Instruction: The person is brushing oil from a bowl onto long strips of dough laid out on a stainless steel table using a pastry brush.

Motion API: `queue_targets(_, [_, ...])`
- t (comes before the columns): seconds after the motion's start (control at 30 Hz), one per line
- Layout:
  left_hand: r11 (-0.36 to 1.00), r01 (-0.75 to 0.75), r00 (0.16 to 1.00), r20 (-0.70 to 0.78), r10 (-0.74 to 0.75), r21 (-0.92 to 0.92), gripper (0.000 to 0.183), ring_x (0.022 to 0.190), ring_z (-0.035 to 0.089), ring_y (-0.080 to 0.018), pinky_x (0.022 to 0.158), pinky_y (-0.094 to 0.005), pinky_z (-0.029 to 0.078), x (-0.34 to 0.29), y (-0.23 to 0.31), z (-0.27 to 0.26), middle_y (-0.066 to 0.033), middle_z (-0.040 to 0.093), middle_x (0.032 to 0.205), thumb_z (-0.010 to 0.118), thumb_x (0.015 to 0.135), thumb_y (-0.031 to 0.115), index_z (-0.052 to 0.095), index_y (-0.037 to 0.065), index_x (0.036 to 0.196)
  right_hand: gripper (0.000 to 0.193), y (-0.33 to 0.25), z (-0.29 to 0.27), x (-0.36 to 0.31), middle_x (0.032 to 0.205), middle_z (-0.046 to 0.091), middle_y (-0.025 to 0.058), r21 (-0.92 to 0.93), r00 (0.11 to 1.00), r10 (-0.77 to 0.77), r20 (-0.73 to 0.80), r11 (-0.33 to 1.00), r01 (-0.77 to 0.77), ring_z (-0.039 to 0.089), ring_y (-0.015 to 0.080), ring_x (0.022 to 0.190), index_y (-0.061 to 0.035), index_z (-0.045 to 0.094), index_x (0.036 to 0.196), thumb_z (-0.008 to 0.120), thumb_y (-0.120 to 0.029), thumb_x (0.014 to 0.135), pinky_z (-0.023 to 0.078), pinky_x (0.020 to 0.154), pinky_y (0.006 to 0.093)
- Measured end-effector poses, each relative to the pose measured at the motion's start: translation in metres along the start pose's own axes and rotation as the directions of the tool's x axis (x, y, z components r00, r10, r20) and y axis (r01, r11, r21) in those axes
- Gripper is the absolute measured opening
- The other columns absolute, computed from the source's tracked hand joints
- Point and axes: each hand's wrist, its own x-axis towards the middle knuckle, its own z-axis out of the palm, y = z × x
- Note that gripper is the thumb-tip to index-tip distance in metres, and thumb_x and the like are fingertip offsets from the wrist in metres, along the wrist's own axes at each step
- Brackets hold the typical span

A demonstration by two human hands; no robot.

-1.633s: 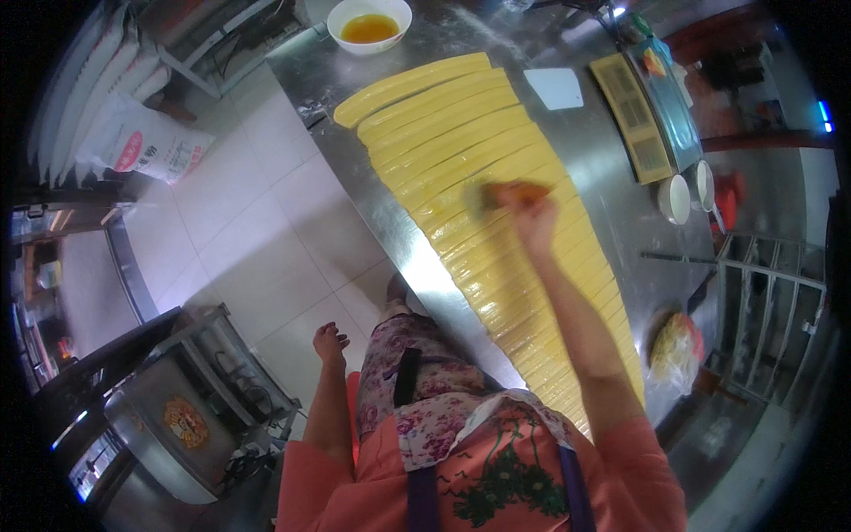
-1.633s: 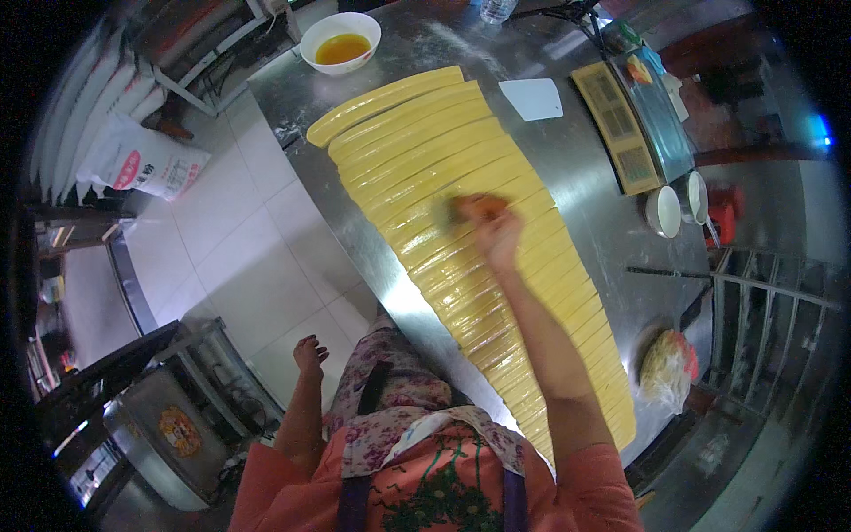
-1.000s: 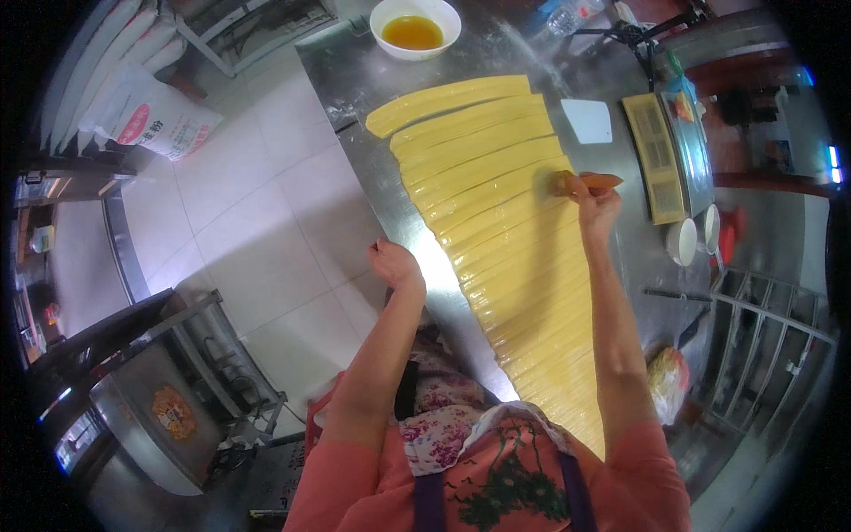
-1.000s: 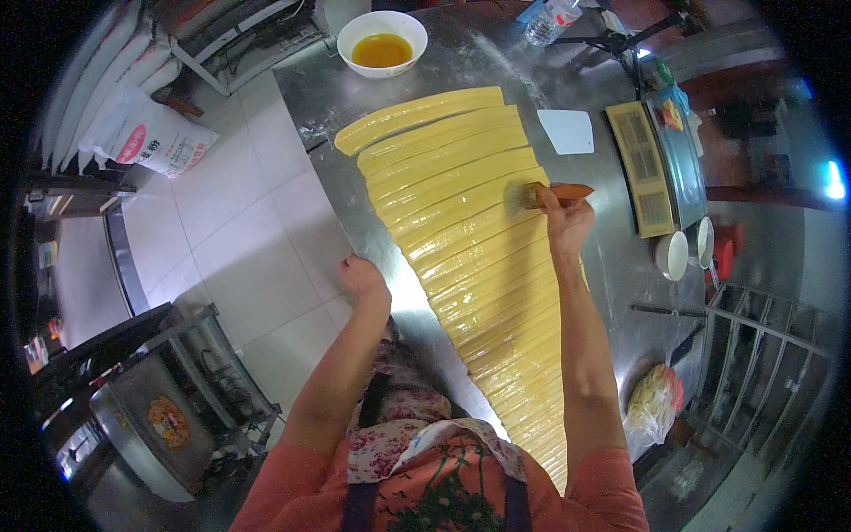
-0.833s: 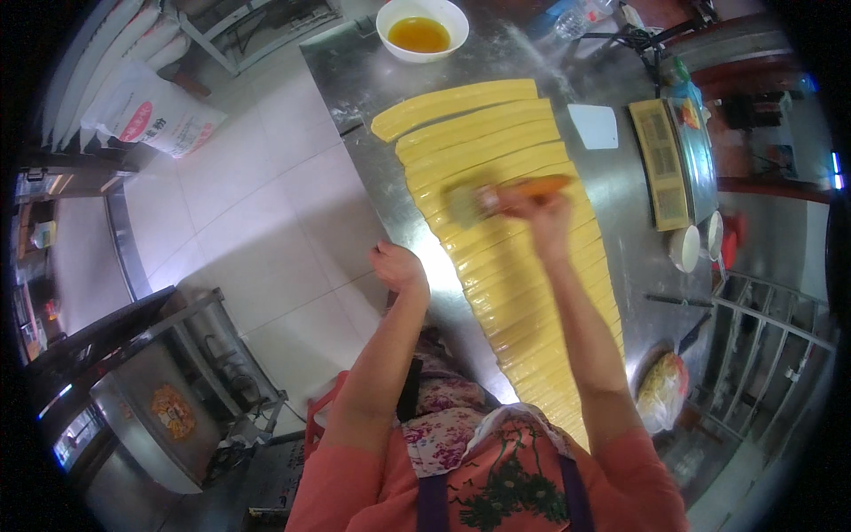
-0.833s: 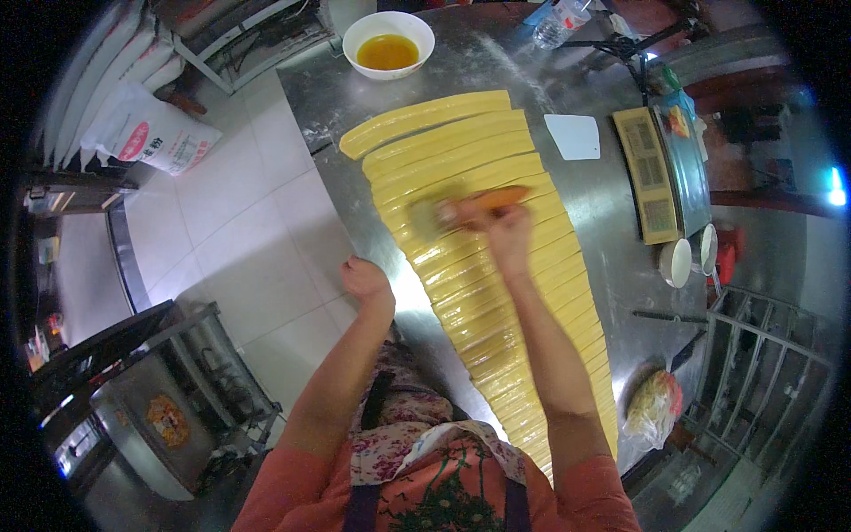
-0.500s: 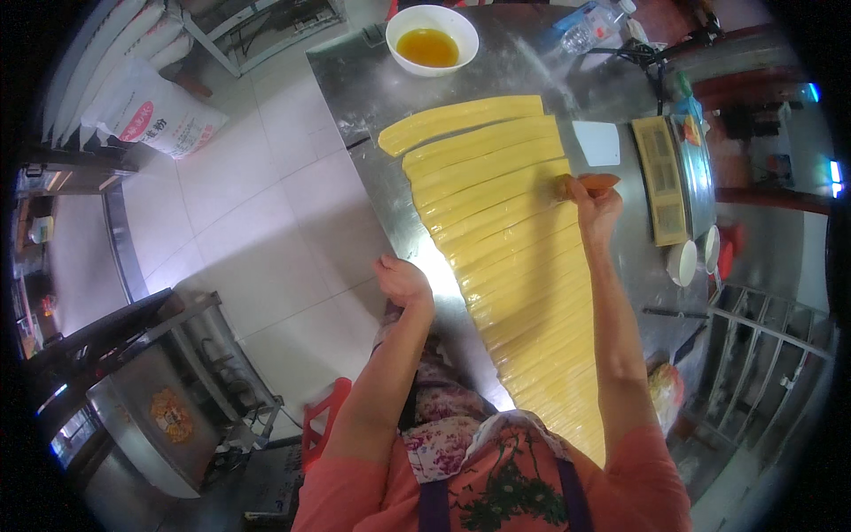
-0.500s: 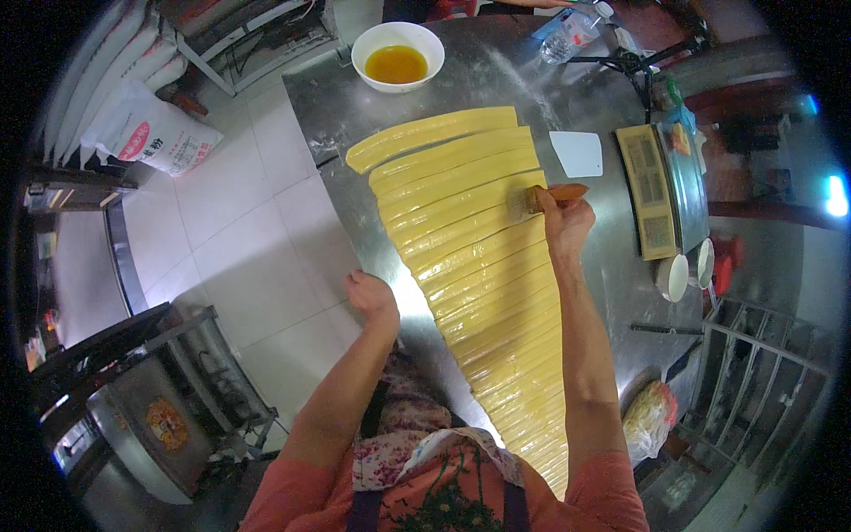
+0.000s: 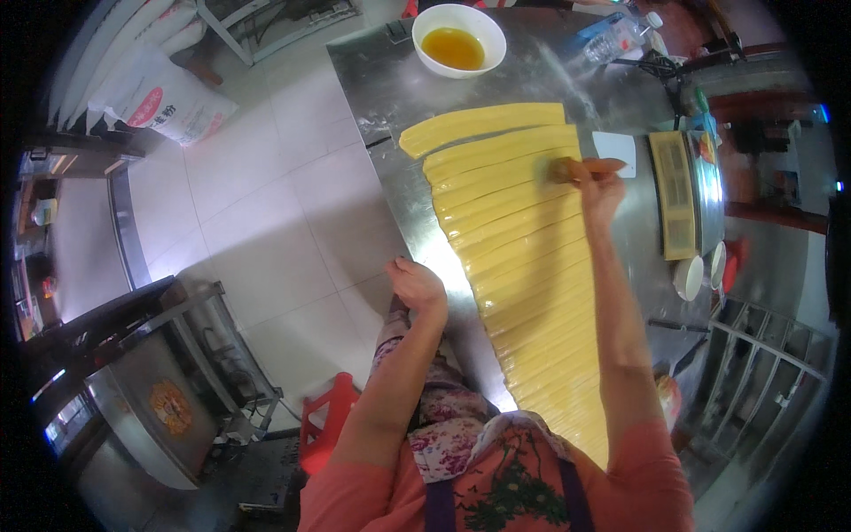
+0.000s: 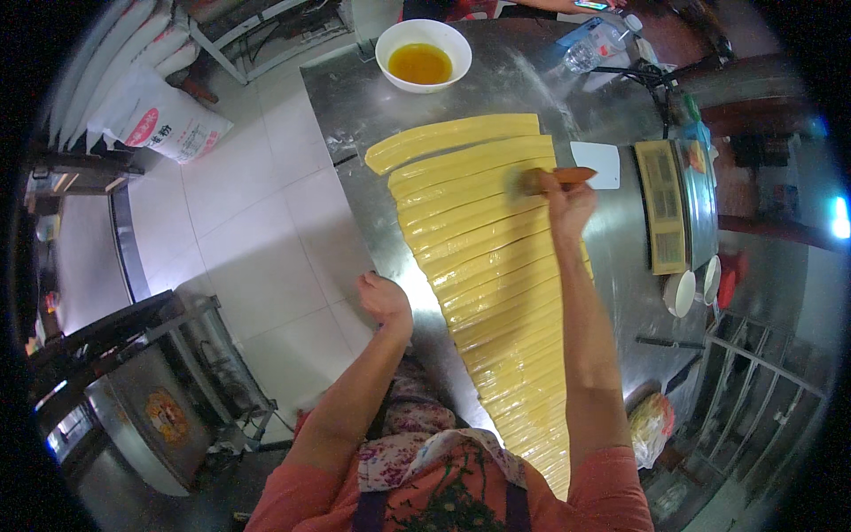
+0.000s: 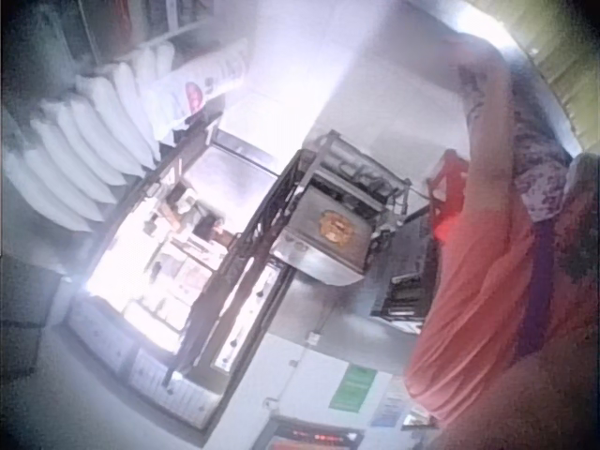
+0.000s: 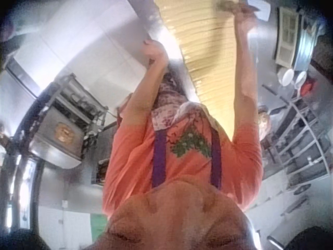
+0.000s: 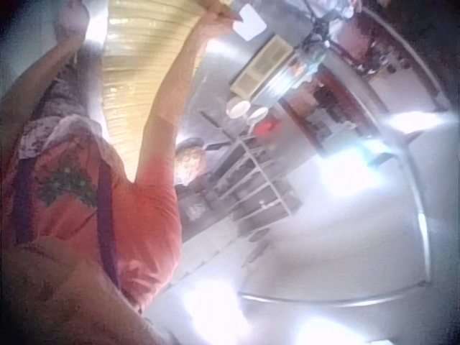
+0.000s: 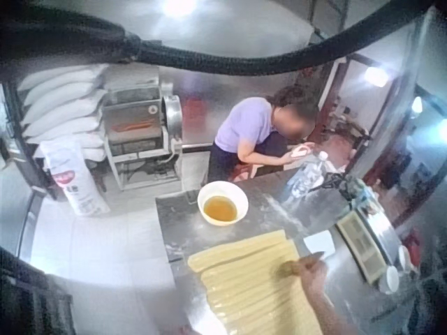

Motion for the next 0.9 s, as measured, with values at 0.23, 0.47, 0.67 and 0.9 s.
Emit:
queue_targets(0.23, [0.999,0.041,0.999,0.025,-0.040,-0.030,0.034,0.084,0.051,-0.0475,0.076,-0.0503,0.039,0.003,0.003,-0.004,-0.0284,0.057,0.087,0.033,0.087,0.025,0.053,-0.003,0.091,0.017,-0.072,0.101,-0.040,0.074,0.064,0.0065,0.320,0.920,0.262,0.291,0.880,-0.351,0.060,0.0122,0.064,0.0055,0.064,0.083,0.072,-0.006,0.073,0.051,0.054,0.0250])
queue_targets(0.47, [0.927,-0.324,0.946,0.057,0.319,0.188,0.029,0.086,0.055,-0.0430,0.075,-0.0460,0.044,0.022,-0.048,0.017,-0.0222,0.060,0.092,0.035,0.089,0.023,0.054,0.001,0.091,0.012,-0.024,0.092,-0.006,0.080,0.064,0.0129,0.396,0.904,0.373,0.209,0.813,-0.427,0.063,0.0190,0.064,0.0096,0.061,0.081,0.066,0.001,0.074,0.056,0.053,0.0298])
queue_targets(0.67, [0.989,-0.114,0.993,0.014,0.114,0.098,0.035,0.086,0.056,-0.0435,0.076,-0.0478,0.043,0.008,-0.016,0.008,-0.0242,0.060,0.094,0.033,0.090,0.027,0.055,0.001,0.094,0.015,0.014,-0.013,0.055,0.081,0.063,0.0148,0.229,0.948,0.275,-0.162,0.945,-0.235,0.063,0.0204,0.064,0.0103,0.060,0.082,0.065,-0.001,0.074,0.056,0.052,0.0293])
queue_targets(0.9, [0.991,-0.116,0.993,0.029,0.118,-0.058,0.035,0.085,0.053,-0.0449,0.076,-0.0490,0.040,0.004,-0.014,0.006,-0.0262,0.058,0.091,0.032,0.089,0.024,0.055,-0.002,0.094,0.020,0.026,-0.014,0.076,0.075,0.063,0.0145,0.225,0.918,0.209,-0.336,0.965,-0.137,0.063,0.0214,0.063,0.0085,0.060,0.082,0.067,-0.009,0.074,0.055,0.056,0.0305])
